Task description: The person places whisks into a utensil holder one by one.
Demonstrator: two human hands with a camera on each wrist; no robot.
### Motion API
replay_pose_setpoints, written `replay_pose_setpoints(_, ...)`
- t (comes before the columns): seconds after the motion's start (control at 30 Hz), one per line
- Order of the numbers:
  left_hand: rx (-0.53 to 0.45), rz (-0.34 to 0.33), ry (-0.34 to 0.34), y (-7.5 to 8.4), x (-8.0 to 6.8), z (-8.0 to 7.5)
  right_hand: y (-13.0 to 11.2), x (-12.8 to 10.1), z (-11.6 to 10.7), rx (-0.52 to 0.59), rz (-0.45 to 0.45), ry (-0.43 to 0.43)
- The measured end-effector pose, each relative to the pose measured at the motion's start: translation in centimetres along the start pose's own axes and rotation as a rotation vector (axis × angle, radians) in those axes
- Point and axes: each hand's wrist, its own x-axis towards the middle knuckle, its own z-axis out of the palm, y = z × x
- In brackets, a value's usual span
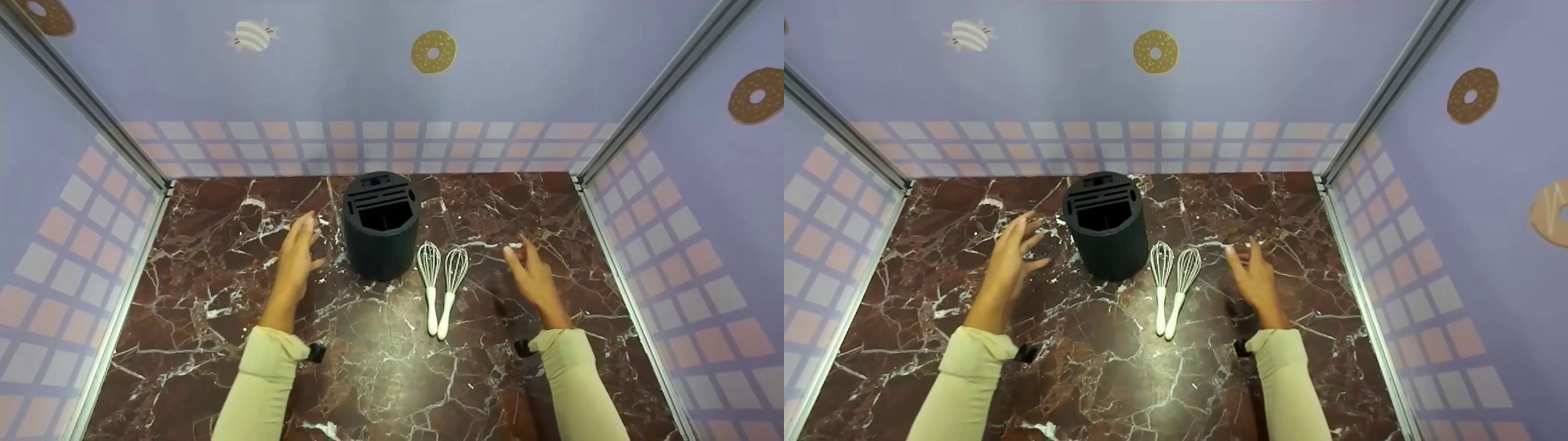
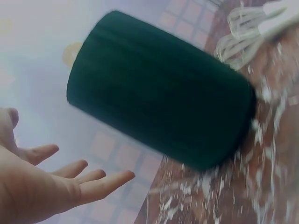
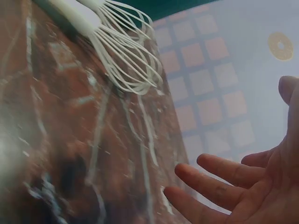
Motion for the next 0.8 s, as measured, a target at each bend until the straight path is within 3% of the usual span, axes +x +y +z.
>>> replay_pose_setpoints(0.13,-0.028,0.032,0.008,0.4,0.6,2.1,0.1,-0.1,1.6,0.066,0.043,-0.064)
replay_pose_setpoints(0.37,0.070,0.109,0.030,0.4,2.5,4.7,0.0,0.0,4.4,0.271,0.192,-0.214)
replay_pose_setpoints(0.53,0.096,0.075,0.024,0.2,3.5,5.5,-0.2,-0.4,6.4,0.365,0.308,-0.259)
replay_pose_setpoints(0.8,0.066,0.023,0.010,0.0,4.5,6.0,-1.4,-1.4,8.2,0.508,0.415,-0.294)
